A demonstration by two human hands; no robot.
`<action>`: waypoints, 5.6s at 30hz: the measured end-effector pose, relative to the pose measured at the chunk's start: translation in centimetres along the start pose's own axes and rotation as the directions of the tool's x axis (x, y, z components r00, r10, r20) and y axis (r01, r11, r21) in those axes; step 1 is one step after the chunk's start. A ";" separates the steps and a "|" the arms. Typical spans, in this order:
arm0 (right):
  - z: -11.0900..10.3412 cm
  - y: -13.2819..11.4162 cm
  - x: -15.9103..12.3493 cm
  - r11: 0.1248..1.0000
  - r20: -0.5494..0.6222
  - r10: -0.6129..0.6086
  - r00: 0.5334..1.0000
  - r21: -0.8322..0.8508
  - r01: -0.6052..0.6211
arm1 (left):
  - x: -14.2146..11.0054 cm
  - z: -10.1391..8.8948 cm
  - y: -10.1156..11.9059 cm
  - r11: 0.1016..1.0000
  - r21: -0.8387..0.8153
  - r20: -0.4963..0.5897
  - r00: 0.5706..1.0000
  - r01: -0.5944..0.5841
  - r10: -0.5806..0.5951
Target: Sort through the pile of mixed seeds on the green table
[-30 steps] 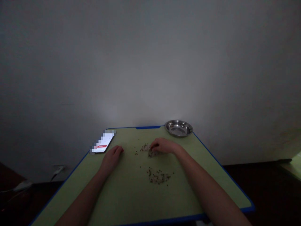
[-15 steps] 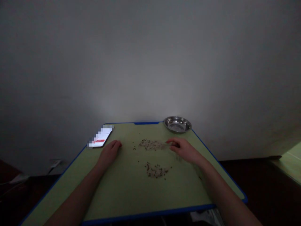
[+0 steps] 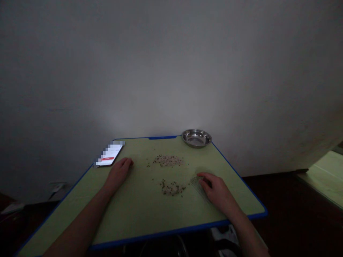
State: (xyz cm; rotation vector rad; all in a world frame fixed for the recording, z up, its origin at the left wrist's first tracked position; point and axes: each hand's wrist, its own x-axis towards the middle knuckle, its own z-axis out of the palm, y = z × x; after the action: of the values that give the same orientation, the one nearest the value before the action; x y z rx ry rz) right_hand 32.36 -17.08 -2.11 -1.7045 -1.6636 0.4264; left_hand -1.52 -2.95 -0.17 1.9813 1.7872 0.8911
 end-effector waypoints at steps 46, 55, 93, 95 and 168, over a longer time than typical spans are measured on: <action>-1.1 -2.1 0.2 0.975 0.109 -0.206 0.972 0.104 0.195 | -0.2 0.2 0.0 1.000 0.006 0.013 1.000 -0.014 0.014; 2.8 -4.7 2.0 0.953 0.332 -0.300 0.894 0.144 0.266 | -0.1 0.5 -0.2 1.000 0.021 0.003 1.000 -0.007 0.007; 5.1 -6.7 4.2 0.632 0.285 -0.625 0.726 -0.362 0.686 | -0.2 0.4 0.0 1.000 0.027 0.016 1.000 -0.004 0.004; 4.6 -6.9 3.2 0.644 0.325 -0.612 0.721 -0.323 0.693 | -0.2 0.4 0.0 1.000 0.028 0.015 1.000 -0.014 0.014; 6.4 -8.1 6.9 0.904 0.420 -0.410 0.810 0.066 0.423 | -0.2 0.4 0.2 0.999 0.038 0.032 0.999 0.003 -0.004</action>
State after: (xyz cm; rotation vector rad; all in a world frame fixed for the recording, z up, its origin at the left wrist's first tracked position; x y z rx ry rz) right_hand 22.99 -9.46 0.53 -1.2592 -2.3076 0.5876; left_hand -1.07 -3.11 -0.39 2.0041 1.8024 0.8258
